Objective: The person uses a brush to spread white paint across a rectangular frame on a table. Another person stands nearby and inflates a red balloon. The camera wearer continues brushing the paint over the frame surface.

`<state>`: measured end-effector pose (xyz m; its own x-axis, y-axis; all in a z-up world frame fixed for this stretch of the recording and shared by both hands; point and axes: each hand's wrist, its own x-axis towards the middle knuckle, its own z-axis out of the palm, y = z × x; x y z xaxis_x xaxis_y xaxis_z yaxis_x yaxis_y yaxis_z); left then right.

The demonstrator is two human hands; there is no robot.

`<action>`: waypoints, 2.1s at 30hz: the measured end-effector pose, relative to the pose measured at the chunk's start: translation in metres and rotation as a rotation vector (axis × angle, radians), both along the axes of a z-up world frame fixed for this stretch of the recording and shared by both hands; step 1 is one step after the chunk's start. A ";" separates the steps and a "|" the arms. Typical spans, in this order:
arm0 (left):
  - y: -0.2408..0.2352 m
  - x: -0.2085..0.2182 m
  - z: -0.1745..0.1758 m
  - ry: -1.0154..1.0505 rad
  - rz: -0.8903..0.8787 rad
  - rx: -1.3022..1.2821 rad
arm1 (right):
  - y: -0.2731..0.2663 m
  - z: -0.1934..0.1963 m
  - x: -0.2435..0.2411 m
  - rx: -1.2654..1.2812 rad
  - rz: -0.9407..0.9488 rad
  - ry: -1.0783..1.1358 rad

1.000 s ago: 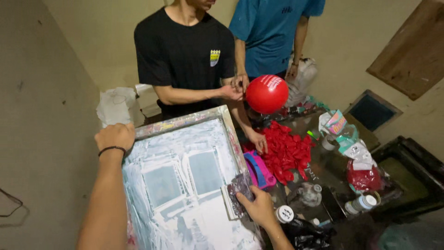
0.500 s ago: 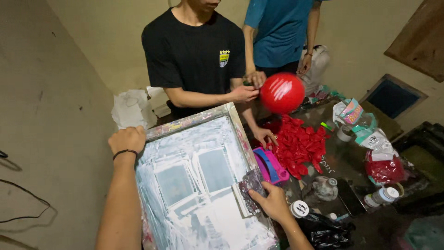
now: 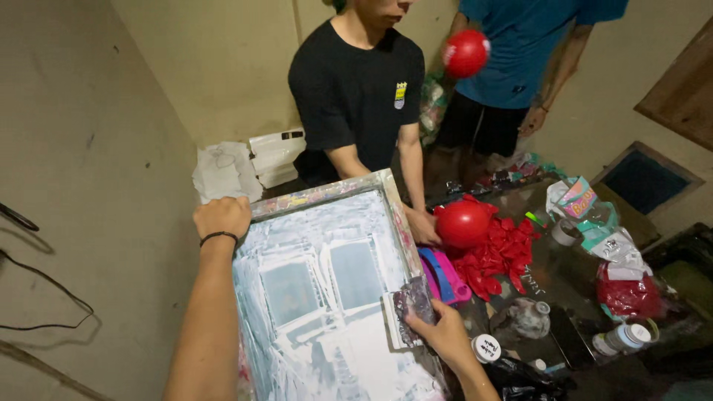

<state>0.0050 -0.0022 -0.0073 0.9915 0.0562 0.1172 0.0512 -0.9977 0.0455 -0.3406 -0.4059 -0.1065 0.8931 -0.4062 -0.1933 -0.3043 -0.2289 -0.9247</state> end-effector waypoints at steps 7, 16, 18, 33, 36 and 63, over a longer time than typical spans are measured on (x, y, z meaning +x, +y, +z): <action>-0.001 -0.006 0.009 -0.010 0.028 0.013 | 0.027 0.028 0.000 -0.151 -0.035 0.067; -0.002 -0.006 0.008 -0.121 0.042 0.030 | 0.070 0.008 0.030 -1.038 0.394 -0.618; -0.004 -0.001 -0.002 -0.147 0.019 -0.003 | 0.064 0.014 0.068 -1.079 0.457 -0.475; -0.012 0.012 -0.033 0.069 0.043 -0.158 | 0.059 0.026 0.180 -1.014 0.460 -0.207; -0.011 0.030 -0.069 0.095 0.027 -0.198 | 0.061 0.024 0.186 -0.959 0.440 -0.215; -0.015 0.000 -0.012 -0.193 -0.021 -0.049 | 0.194 0.012 0.110 -1.120 0.600 -0.336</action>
